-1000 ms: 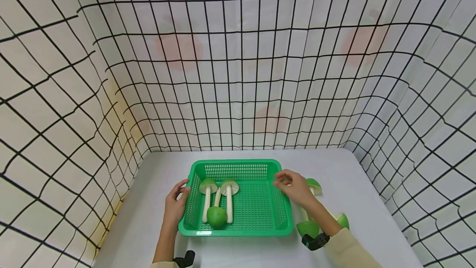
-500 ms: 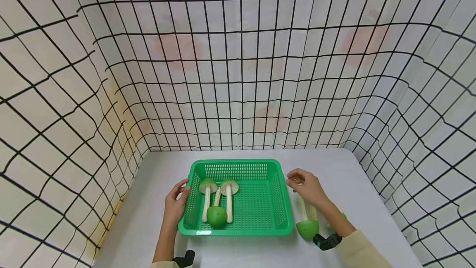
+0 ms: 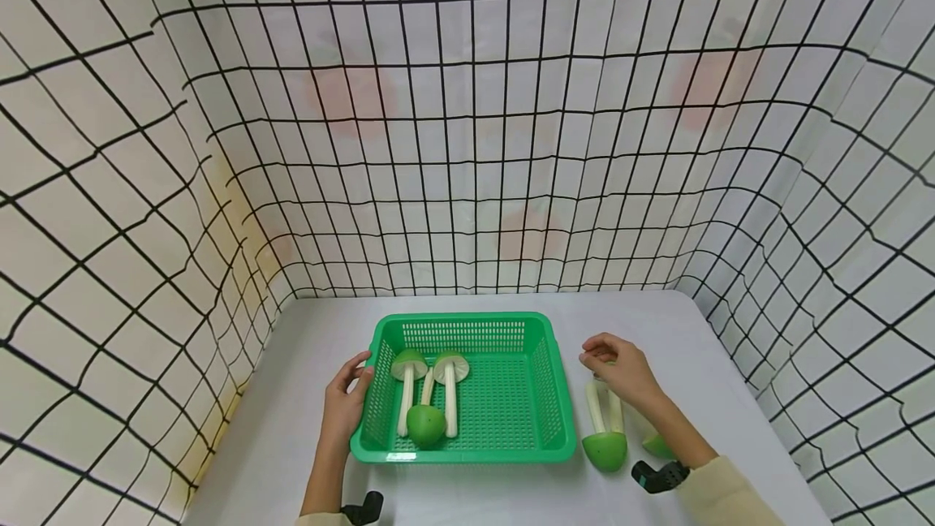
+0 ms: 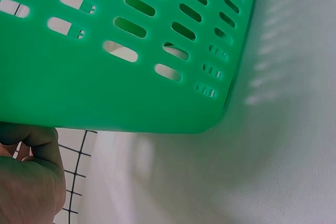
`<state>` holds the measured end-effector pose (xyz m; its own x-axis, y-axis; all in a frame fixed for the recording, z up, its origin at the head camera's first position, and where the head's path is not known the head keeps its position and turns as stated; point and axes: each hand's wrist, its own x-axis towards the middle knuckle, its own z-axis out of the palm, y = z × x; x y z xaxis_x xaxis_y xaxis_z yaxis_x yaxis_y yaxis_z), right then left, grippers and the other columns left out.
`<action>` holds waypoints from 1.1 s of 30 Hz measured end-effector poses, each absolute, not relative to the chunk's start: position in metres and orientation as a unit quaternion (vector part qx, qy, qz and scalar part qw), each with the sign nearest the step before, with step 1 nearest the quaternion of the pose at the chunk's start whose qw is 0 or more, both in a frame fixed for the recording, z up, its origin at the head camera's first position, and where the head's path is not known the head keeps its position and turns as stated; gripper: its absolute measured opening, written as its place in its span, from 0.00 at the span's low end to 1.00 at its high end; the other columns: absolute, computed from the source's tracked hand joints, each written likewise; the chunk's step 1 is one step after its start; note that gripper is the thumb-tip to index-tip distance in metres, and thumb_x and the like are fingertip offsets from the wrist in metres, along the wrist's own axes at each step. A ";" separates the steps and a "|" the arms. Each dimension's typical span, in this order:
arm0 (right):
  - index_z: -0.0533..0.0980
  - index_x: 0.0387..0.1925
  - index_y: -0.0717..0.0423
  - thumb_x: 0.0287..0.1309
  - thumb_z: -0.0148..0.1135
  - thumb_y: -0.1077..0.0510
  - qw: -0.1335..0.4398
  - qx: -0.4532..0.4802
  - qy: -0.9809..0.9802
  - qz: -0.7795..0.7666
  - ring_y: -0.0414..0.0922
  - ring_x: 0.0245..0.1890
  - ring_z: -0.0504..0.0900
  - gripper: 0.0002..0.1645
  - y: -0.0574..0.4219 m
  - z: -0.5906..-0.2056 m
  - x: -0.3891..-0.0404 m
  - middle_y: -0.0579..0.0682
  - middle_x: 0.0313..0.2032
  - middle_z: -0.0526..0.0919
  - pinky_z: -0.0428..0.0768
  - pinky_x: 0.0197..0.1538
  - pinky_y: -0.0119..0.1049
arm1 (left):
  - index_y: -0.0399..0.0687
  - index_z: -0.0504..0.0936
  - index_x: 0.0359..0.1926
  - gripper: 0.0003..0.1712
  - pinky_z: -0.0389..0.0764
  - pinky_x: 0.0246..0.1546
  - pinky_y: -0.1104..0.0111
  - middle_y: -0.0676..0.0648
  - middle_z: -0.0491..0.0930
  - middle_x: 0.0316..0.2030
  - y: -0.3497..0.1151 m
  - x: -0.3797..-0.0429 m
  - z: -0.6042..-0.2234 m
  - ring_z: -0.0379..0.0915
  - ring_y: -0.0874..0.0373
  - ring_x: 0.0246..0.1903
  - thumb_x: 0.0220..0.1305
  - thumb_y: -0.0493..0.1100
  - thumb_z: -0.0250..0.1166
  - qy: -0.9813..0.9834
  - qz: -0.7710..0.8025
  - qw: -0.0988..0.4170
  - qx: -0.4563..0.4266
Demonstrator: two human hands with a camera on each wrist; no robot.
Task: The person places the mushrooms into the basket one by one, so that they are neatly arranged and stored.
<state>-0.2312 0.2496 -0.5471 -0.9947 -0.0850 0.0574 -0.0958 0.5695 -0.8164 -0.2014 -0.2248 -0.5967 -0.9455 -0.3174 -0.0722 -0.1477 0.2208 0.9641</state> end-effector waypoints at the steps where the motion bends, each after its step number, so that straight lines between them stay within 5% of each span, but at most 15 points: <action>1: 0.80 0.50 0.57 0.69 0.67 0.51 0.008 0.050 -0.887 0.458 0.41 0.40 0.84 0.16 0.252 -0.548 -0.231 0.52 0.43 0.87 0.84 0.39 0.34 | 0.61 0.78 0.67 0.22 0.79 0.38 0.71 0.42 0.80 0.53 -0.225 -0.201 -0.597 0.75 0.56 0.45 0.76 0.55 0.61 -0.778 -0.606 0.069 0.150; 33: 0.81 0.47 0.60 0.67 0.68 0.52 0.030 -0.009 -0.927 0.373 0.45 0.41 0.84 0.15 0.309 -0.595 -0.216 0.53 0.41 0.87 0.79 0.42 0.33 | 0.61 0.78 0.68 0.24 0.79 0.38 0.69 0.42 0.78 0.53 -0.224 -0.199 -0.596 0.74 0.55 0.45 0.75 0.58 0.61 -0.783 -0.601 0.070 0.145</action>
